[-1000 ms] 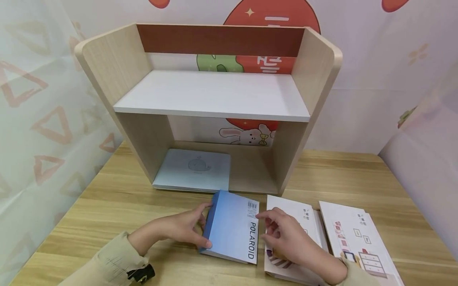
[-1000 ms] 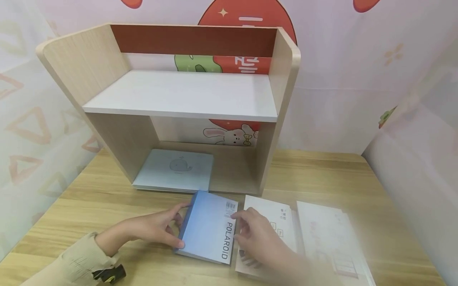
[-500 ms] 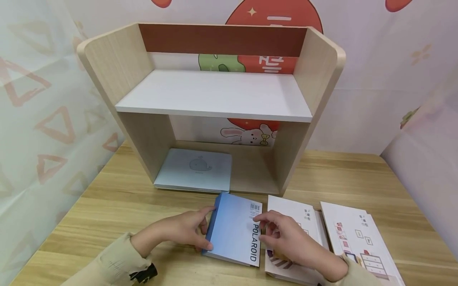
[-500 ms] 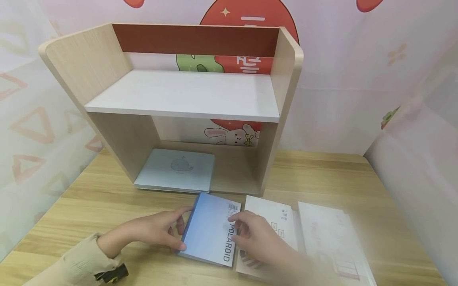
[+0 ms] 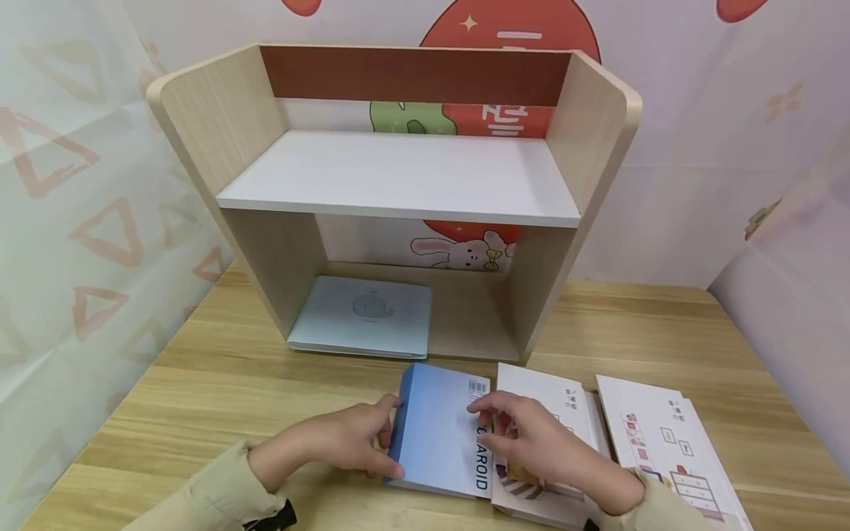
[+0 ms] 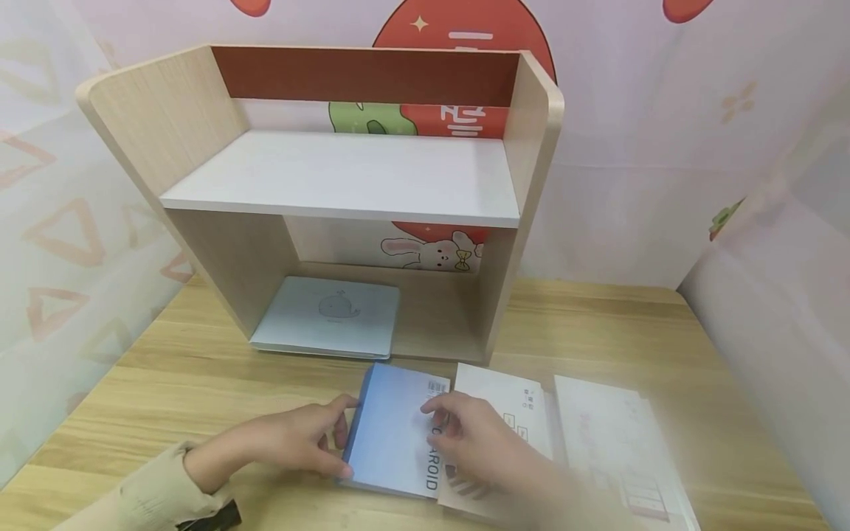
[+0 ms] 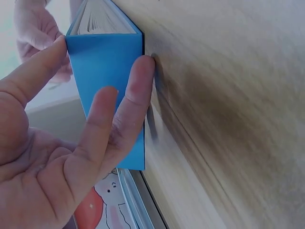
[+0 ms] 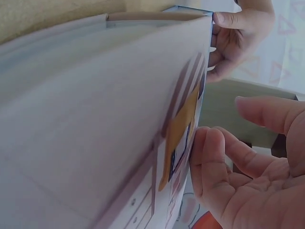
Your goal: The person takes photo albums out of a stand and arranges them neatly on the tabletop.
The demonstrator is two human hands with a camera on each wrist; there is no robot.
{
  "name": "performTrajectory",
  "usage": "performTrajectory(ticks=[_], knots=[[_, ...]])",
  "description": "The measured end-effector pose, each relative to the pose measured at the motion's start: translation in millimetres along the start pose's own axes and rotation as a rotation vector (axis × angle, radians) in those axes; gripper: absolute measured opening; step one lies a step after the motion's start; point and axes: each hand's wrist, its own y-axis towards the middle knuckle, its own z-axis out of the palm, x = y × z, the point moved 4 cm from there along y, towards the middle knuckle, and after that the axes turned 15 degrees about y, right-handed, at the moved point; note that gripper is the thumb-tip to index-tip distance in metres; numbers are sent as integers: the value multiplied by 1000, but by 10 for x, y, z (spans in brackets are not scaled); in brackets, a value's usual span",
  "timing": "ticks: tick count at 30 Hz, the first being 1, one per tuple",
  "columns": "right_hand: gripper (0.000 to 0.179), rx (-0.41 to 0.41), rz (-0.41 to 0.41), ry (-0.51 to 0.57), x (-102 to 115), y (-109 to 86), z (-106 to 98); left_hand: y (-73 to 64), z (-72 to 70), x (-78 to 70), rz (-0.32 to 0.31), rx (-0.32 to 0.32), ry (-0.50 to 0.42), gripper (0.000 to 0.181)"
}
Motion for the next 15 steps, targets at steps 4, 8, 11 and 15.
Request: performTrajectory(ticks=[4,8,11,15], knots=[[29,13,2,13,16,28,-16,-2,13,-12,9,1,24,92],[29,12,-21,26,52,92,-54,-23,-45,44,15,-20,54,85],[30,-5,-30,19,82,164,-97,-61,-162,128,15,-76,98,77],[29,-40,-44,1,103,280,-169,-142,-377,244,17,-176,150,69]])
